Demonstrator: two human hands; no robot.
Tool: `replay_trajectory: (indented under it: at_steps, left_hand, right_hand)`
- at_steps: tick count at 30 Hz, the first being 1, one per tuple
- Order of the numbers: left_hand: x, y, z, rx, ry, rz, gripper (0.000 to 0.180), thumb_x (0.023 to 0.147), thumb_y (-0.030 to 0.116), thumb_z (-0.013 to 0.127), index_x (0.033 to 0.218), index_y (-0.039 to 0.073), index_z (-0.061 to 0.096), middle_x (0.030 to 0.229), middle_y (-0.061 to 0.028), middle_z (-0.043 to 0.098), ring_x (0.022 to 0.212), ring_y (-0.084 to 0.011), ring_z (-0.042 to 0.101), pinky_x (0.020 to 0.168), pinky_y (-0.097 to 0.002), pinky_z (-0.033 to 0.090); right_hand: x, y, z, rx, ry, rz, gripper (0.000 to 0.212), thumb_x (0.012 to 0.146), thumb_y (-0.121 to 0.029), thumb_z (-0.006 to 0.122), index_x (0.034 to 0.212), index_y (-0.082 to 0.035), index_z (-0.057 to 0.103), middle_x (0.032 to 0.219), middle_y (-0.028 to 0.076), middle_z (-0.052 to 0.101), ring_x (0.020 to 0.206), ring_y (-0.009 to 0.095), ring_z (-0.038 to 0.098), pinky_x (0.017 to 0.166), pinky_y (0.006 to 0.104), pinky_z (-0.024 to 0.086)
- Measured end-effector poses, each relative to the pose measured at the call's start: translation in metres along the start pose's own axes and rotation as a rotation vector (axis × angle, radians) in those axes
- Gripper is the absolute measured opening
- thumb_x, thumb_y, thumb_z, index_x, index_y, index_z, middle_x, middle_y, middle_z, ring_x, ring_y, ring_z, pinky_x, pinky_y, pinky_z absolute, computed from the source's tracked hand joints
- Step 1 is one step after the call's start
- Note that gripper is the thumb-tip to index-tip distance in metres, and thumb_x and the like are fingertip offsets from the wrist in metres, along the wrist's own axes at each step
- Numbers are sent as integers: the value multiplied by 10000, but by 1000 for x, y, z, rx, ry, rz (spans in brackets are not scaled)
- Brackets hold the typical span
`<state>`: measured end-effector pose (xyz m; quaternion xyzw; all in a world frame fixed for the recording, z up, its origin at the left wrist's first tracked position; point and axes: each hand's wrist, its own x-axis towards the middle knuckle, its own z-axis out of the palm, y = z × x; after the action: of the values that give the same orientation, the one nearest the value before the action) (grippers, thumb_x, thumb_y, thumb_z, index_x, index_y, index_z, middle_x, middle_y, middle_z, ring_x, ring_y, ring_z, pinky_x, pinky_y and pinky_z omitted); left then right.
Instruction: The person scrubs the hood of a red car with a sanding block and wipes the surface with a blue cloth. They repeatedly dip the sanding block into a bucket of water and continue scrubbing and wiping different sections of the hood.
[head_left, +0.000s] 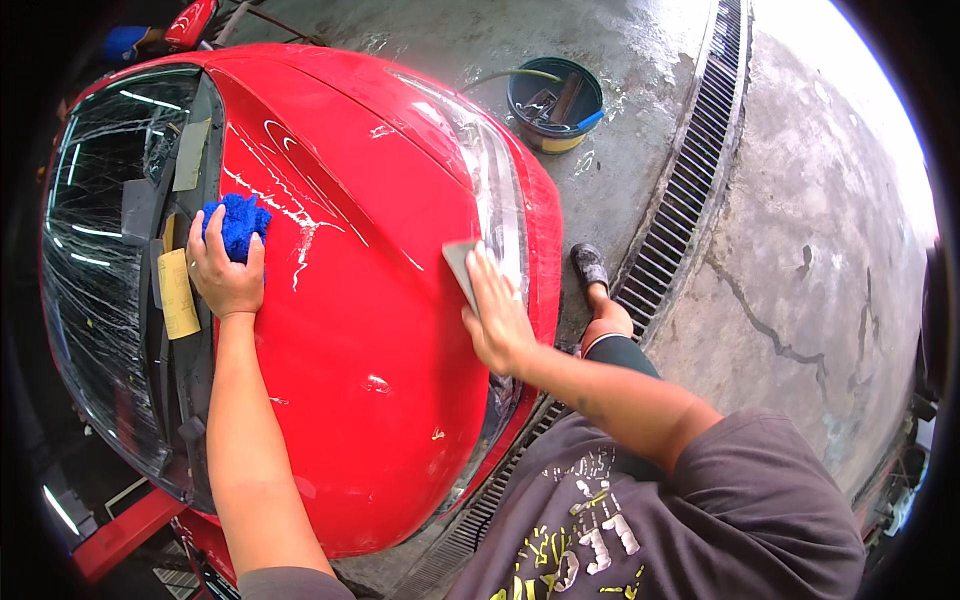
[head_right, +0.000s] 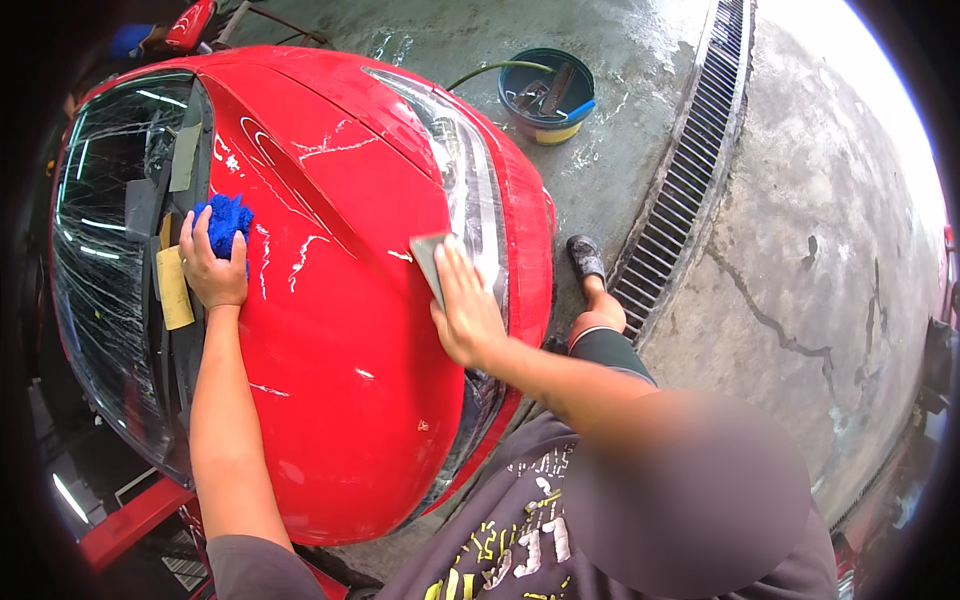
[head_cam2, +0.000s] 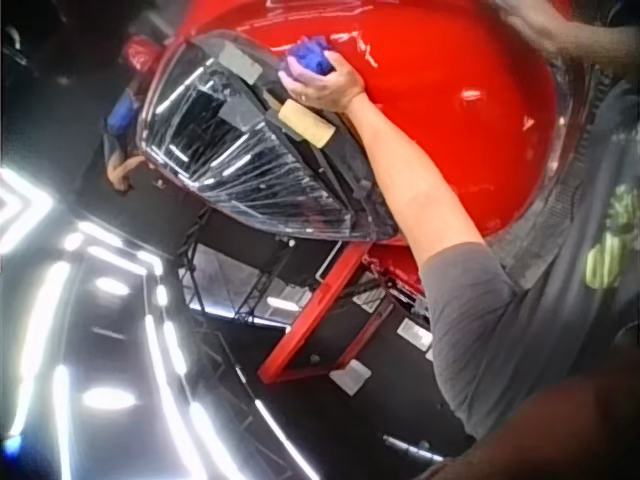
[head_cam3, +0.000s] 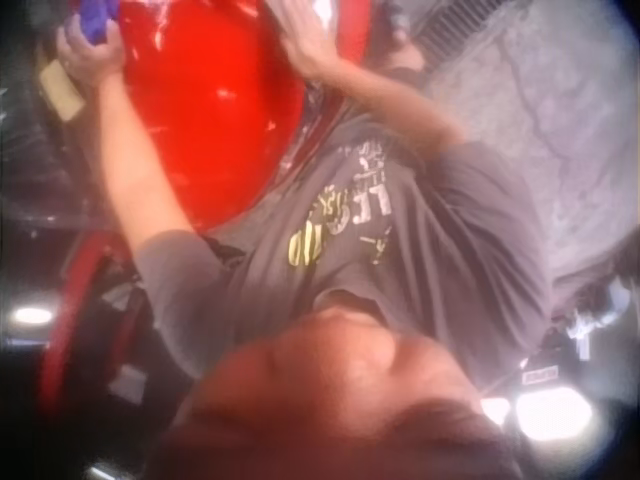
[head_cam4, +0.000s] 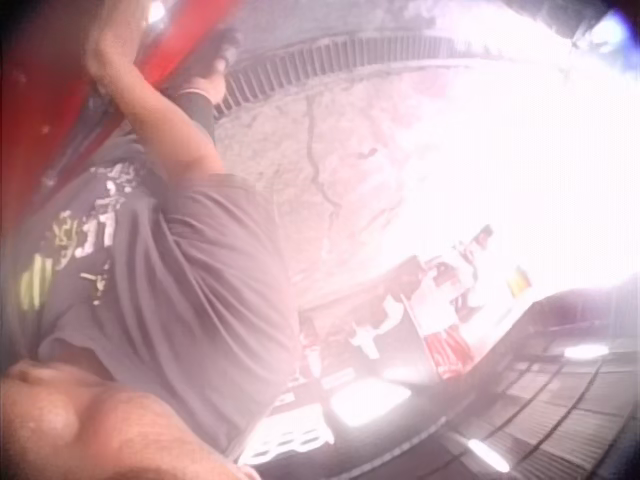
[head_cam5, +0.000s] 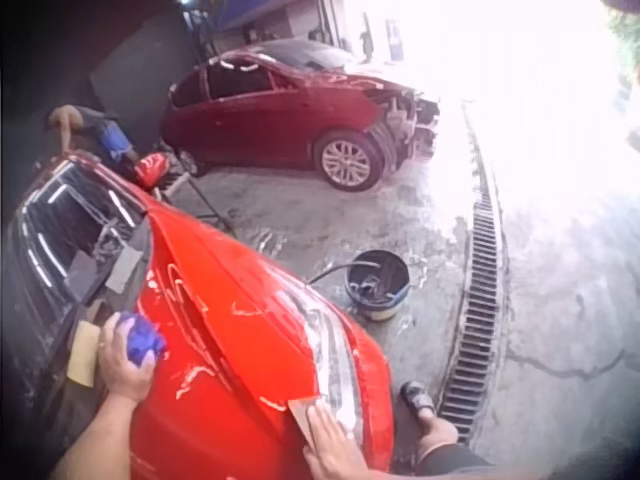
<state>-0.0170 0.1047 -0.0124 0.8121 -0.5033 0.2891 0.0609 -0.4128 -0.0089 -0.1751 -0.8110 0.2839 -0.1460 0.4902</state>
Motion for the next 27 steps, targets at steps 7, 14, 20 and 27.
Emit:
replay_trajectory:
  at_steps: [7, 14, 20, 27]
  left_hand:
    - [-1, -3, -3, -17, 12, 1, 675, 905, 360, 816, 1534, 193, 636, 1594, -206, 586, 1420, -454, 597, 1184, -572, 494]
    - [7, 4, -5, -8, -18, 17, 656, 937, 321, 795, 1547, 153, 621, 1620, -231, 567, 1437, -473, 594, 1185, -571, 501]
    - [4, 3, -8, 12, -42, -1, 679, 911, 335, 793, 1537, 132, 626, 1616, -238, 568, 1434, -486, 586, 1203, -589, 478]
    - [7, 8, -13, 3, -76, -12, 711, 880, 316, 804, 1538, 122, 618, 1628, -255, 550, 1455, -492, 555, 1231, -593, 448]
  right_hand:
    - [41, 15, -27, -39, -59, -86, 887, 1029, -155, 626, 1783, 16, 192, 1861, 278, 212, 1734, 456, 197, 1397, 617, 170]
    - [115, 34, -70, -301, -171, -344, 913, 993, -206, 690, 1792, -68, 271, 1888, 169, 222, 1760, 420, 114, 1405, 627, 132]
    - [120, 37, -90, -367, -317, -374, 919, 991, -241, 701, 1783, -36, 283, 1881, 184, 242, 1763, 398, 133, 1404, 630, 133]
    - [174, 12, -79, -234, -226, -481, 867, 1006, -231, 687, 1751, 22, 321, 1846, 258, 284, 1738, 428, 223, 1397, 630, 164]
